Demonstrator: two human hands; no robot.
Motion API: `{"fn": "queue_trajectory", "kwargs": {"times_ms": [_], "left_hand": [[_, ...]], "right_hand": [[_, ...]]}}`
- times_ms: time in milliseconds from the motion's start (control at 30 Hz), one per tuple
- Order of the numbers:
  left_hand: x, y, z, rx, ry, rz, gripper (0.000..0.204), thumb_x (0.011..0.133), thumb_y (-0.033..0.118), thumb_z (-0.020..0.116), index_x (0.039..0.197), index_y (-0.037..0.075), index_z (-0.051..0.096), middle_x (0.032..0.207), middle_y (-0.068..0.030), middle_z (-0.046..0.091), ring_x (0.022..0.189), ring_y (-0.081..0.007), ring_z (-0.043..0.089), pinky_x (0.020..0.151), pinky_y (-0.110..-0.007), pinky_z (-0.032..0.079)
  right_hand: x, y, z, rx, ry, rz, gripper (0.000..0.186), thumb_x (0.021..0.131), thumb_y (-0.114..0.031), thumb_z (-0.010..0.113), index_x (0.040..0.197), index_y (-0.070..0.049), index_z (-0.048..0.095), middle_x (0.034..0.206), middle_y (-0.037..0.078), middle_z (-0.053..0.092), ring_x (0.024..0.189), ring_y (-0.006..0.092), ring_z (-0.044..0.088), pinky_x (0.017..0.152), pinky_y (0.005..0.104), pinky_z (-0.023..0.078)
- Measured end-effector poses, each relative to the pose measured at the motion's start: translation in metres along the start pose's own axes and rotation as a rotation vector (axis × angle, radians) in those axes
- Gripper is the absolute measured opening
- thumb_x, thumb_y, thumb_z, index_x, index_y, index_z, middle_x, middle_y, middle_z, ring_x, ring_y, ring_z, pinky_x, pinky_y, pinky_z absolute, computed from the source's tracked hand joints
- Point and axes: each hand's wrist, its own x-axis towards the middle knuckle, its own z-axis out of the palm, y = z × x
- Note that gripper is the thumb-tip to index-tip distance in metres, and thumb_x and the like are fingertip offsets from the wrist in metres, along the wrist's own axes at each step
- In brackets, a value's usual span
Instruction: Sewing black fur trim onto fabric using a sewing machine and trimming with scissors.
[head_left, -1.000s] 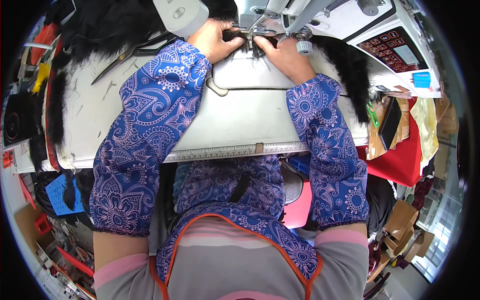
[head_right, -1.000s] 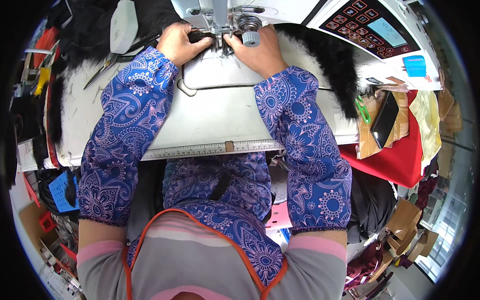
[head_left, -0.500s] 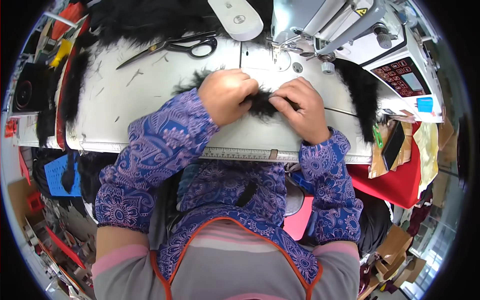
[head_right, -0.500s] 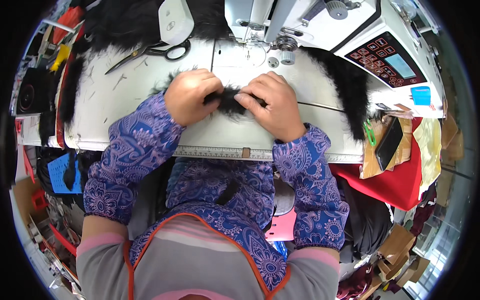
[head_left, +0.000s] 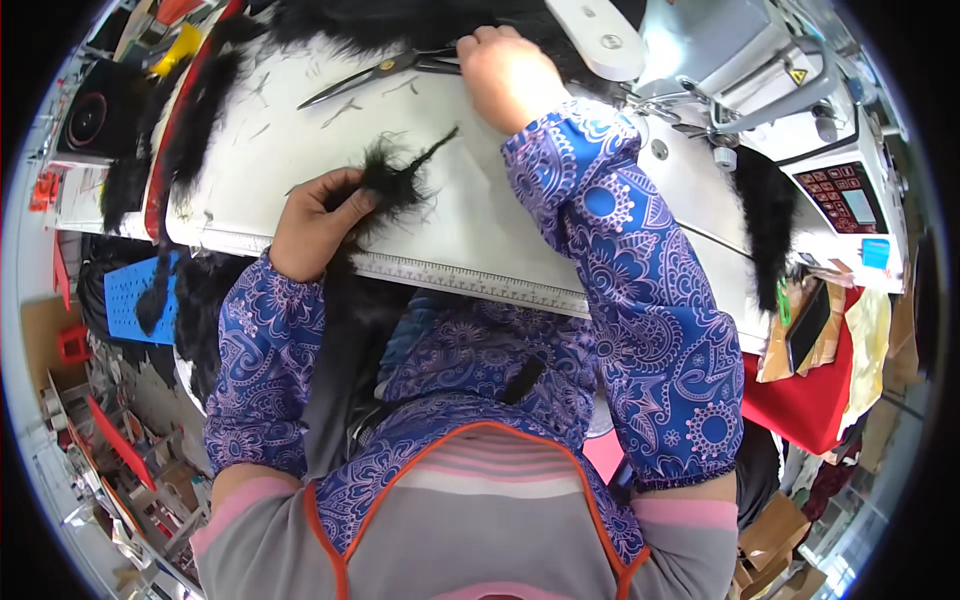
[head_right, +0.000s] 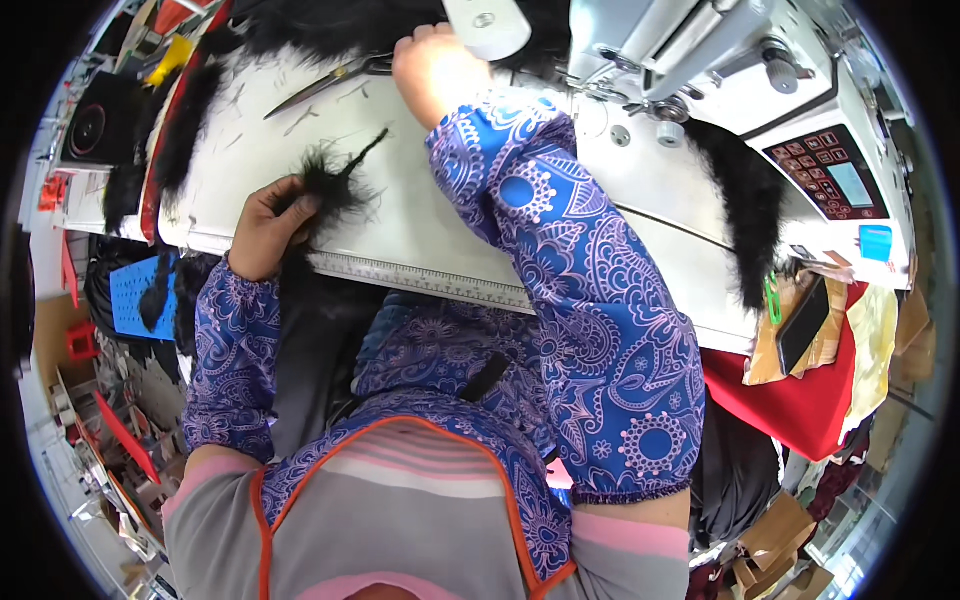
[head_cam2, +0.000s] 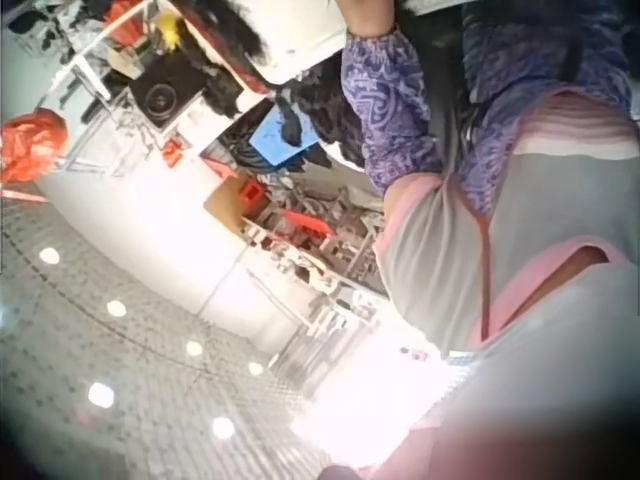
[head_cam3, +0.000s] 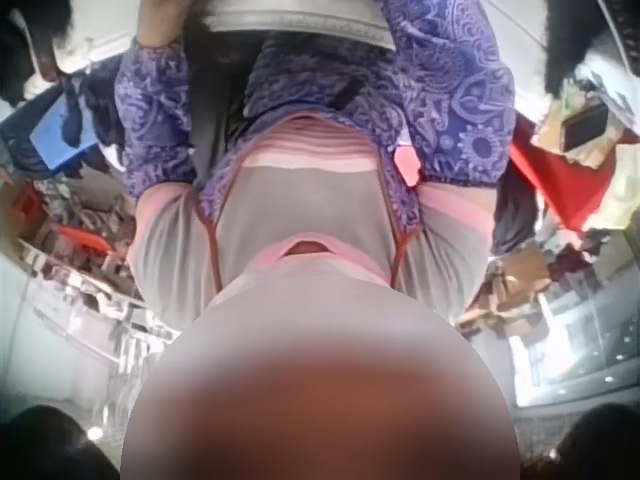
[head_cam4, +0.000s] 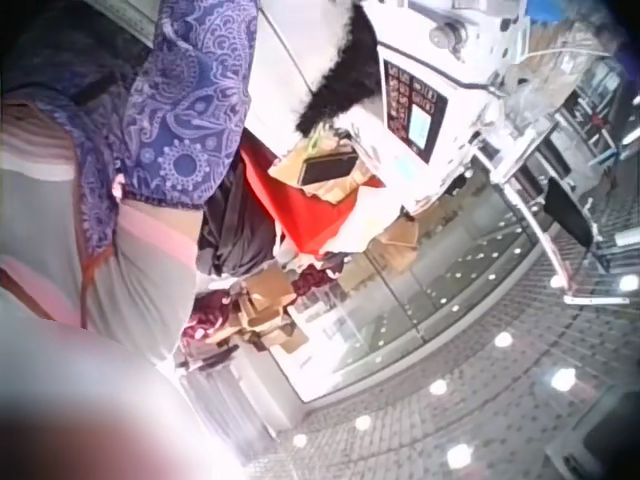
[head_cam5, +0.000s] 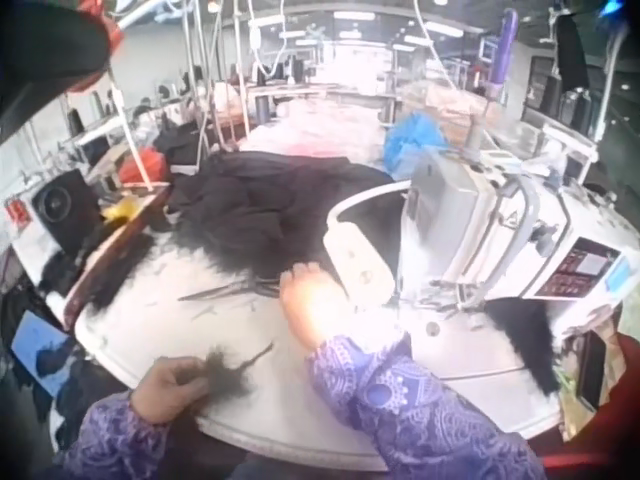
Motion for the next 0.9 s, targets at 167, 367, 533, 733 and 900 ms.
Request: {"fn": "queue_trajectory", "kwargs": {"times_ms": [167, 367, 533, 733, 900], "left_hand": [[-0.022, -0.023, -0.004, 0.122, 0.019, 0.033, 0.020, 0.083, 0.009, 0.065, 0.098, -0.004, 0.064, 0.081, -0.0019, 0.064, 0.076, -0.0072, 0.055, 0.070, -0.022, 0.046], [-0.062, -0.037, 0.006, -0.038, -0.115, -0.041, 0.013, 0.086, 0.007, 0.062, 0.089, -0.005, 0.064, 0.081, -0.0039, 0.064, 0.073, -0.0092, 0.058, 0.068, -0.024, 0.047], [-0.070, -0.065, 0.010, -0.113, -0.025, 0.008, 0.013, 0.086, 0.006, 0.063, 0.091, -0.006, 0.062, 0.083, -0.0057, 0.064, 0.069, -0.0107, 0.059, 0.065, -0.024, 0.048], [-0.066, -0.033, 0.040, -0.306, 0.132, -0.027, 0.013, 0.086, 0.004, 0.060, 0.093, -0.006, 0.061, 0.082, -0.0059, 0.064, 0.067, -0.0119, 0.059, 0.063, -0.024, 0.049], [-0.049, -0.020, 0.071, -0.345, 0.070, 0.015, 0.012, 0.086, 0.003, 0.059, 0.092, -0.007, 0.061, 0.082, -0.0073, 0.064, 0.069, -0.0123, 0.061, 0.062, -0.024, 0.050]], "right_hand": [[0.008, -0.003, 0.011, 0.060, -0.051, 0.096, 0.026, 0.075, -0.004, 0.058, 0.101, -0.004, 0.061, 0.104, 0.014, 0.061, 0.099, 0.0295, 0.059, 0.084, 0.0381, 0.051], [-0.004, -0.024, -0.028, 0.150, -0.343, 0.032, 0.030, 0.069, -0.014, 0.063, 0.096, -0.001, 0.066, 0.084, 0.018, 0.066, 0.083, 0.0333, 0.065, 0.075, 0.0399, 0.053], [-0.062, -0.019, -0.046, 0.240, -0.142, 0.060, 0.026, 0.067, -0.021, 0.070, 0.083, -0.002, 0.063, 0.074, 0.016, 0.064, 0.071, 0.0312, 0.065, 0.066, 0.0381, 0.052], [-0.183, 0.001, -0.089, 0.561, -0.175, 0.238, 0.032, 0.061, -0.023, 0.080, 0.077, -0.003, 0.060, 0.059, 0.011, 0.056, 0.052, 0.0247, 0.056, 0.053, 0.0329, 0.046], [-0.281, 0.001, -0.129, 0.807, -0.451, 0.562, 0.049, 0.051, -0.023, 0.085, 0.081, 0.000, 0.053, 0.059, 0.005, 0.042, 0.055, 0.0161, 0.042, 0.053, 0.0284, 0.039]]}}
